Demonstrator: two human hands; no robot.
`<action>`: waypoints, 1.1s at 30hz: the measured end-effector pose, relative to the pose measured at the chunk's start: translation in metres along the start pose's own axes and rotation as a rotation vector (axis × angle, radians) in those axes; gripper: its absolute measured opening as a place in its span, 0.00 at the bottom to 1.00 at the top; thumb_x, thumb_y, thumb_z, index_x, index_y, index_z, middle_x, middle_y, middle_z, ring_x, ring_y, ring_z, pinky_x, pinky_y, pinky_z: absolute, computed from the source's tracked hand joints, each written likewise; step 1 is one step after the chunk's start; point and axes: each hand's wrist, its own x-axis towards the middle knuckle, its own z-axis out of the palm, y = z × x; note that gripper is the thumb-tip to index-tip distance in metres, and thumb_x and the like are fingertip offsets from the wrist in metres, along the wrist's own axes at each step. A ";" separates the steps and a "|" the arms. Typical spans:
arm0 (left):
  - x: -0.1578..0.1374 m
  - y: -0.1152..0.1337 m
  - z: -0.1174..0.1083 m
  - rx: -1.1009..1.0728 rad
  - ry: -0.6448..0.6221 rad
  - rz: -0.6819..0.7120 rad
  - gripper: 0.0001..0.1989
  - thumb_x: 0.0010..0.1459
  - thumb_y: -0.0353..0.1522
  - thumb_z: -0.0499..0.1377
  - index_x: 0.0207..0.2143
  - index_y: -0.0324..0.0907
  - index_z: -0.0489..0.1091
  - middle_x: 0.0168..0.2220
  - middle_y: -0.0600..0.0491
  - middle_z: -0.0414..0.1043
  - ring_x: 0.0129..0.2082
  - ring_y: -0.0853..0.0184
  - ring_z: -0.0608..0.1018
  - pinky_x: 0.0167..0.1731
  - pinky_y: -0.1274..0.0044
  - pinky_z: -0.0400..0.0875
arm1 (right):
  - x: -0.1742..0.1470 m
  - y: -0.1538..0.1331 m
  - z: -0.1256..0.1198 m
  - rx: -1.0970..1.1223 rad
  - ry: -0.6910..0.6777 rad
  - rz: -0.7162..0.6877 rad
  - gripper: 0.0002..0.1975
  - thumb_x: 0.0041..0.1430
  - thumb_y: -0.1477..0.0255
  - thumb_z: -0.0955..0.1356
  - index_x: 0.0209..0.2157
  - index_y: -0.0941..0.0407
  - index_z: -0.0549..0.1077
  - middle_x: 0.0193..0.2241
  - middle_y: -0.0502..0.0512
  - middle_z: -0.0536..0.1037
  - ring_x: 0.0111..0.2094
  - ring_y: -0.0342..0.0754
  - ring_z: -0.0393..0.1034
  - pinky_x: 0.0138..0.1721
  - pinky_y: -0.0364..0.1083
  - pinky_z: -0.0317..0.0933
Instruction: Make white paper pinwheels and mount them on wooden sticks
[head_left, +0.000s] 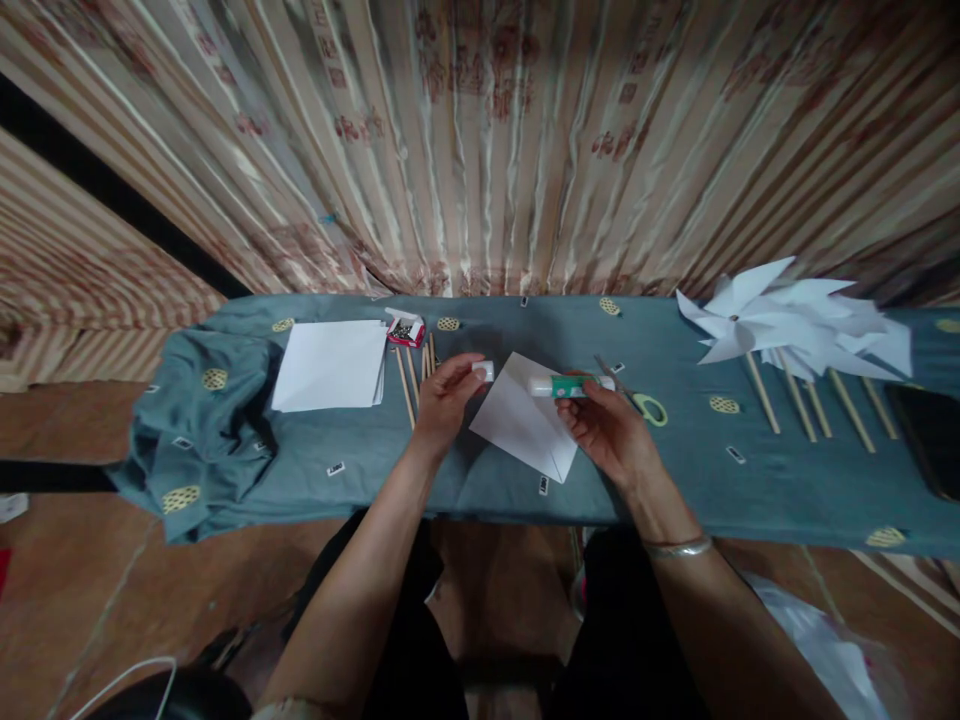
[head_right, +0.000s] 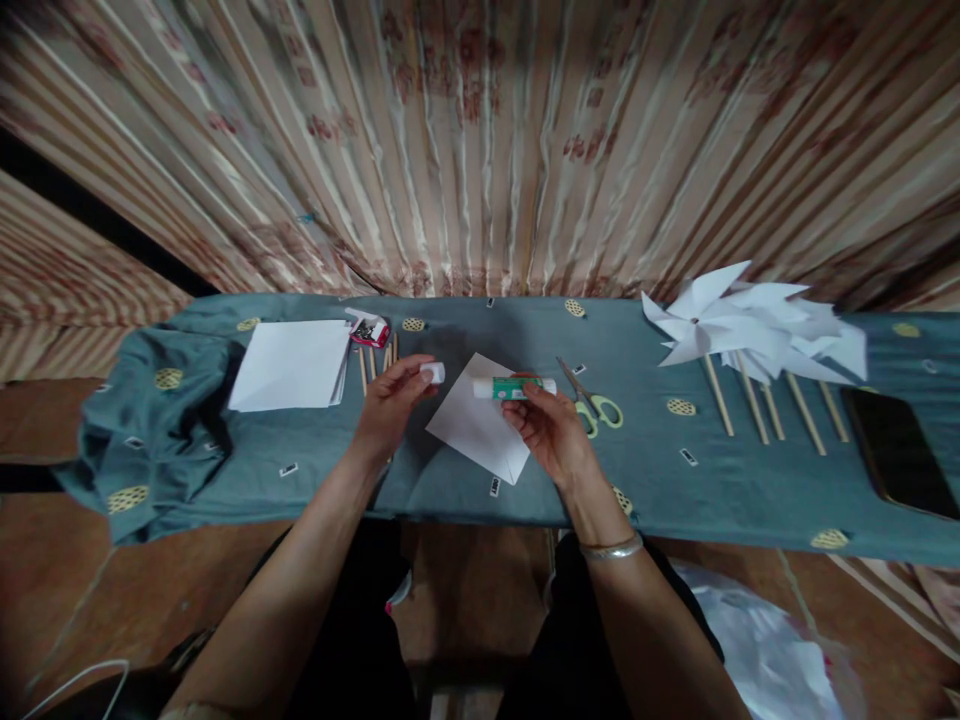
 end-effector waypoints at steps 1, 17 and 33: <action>-0.005 0.003 0.003 -0.175 -0.025 -0.110 0.11 0.52 0.35 0.65 0.38 0.42 0.77 0.37 0.52 0.78 0.34 0.69 0.78 0.39 0.74 0.73 | -0.001 0.000 0.000 -0.008 -0.011 0.002 0.11 0.47 0.71 0.77 0.35 0.54 0.78 0.28 0.49 0.82 0.27 0.40 0.77 0.34 0.37 0.74; -0.025 0.010 0.010 -0.445 -0.065 -0.348 0.19 0.38 0.38 0.74 0.32 0.39 0.78 0.28 0.55 0.77 0.26 0.75 0.76 0.30 0.82 0.72 | -0.005 0.015 0.015 -0.111 -0.125 -0.042 0.15 0.44 0.68 0.79 0.36 0.53 0.79 0.33 0.49 0.83 0.33 0.44 0.80 0.40 0.40 0.75; -0.030 0.006 0.003 -0.196 -0.077 -0.101 0.14 0.41 0.35 0.72 0.34 0.45 0.80 0.32 0.55 0.79 0.33 0.70 0.77 0.37 0.76 0.71 | -0.008 0.019 0.019 -0.270 -0.126 -0.034 0.17 0.41 0.66 0.80 0.35 0.54 0.79 0.32 0.49 0.83 0.31 0.43 0.79 0.41 0.43 0.75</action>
